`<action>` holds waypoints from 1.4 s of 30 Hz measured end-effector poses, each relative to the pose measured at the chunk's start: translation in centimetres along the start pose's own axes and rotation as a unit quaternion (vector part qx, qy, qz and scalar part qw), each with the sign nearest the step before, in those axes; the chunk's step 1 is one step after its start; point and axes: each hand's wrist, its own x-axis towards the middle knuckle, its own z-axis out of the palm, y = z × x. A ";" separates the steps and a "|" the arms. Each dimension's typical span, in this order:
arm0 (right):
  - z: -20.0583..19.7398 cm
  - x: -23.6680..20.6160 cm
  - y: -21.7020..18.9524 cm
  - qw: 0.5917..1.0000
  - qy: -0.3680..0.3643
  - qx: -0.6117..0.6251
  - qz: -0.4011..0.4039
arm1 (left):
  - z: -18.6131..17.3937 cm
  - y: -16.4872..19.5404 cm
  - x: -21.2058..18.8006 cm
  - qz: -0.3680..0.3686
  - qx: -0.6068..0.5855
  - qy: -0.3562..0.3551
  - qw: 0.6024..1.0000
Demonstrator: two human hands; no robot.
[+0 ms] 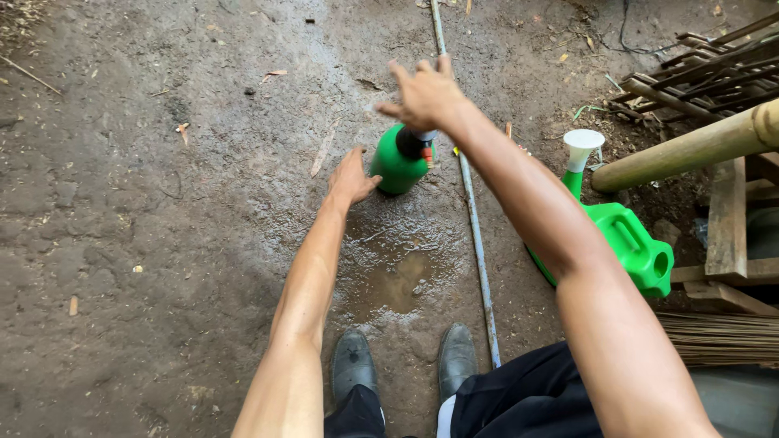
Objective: The person sits on the ground and repairs a pump sprayer. They unscrew the pump handle from the green tank, pull out the internal tube and wand, separate the plunger and hose parts, then reassemble the pump unit and screw the handle back onto the tank.
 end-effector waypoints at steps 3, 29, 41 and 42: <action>0.7 -1.5 2.0 0.925 -0.268 0.146 0.225 | -0.2 0.1 -0.3 0.021 0.013 0.011 1.000; 0.5 -7.2 1.1 0.922 -0.246 0.262 0.146 | -0.1 -3.5 -0.6 -0.012 0.158 -0.077 0.984; 1.3 -0.3 0.3 0.932 -0.196 0.234 0.198 | -0.9 -3.5 -0.9 -0.031 0.147 -0.056 0.987; 1.9 -1.1 1.2 0.927 -0.191 0.244 0.209 | -0.9 -3.4 -1.0 -0.034 0.149 -0.057 0.987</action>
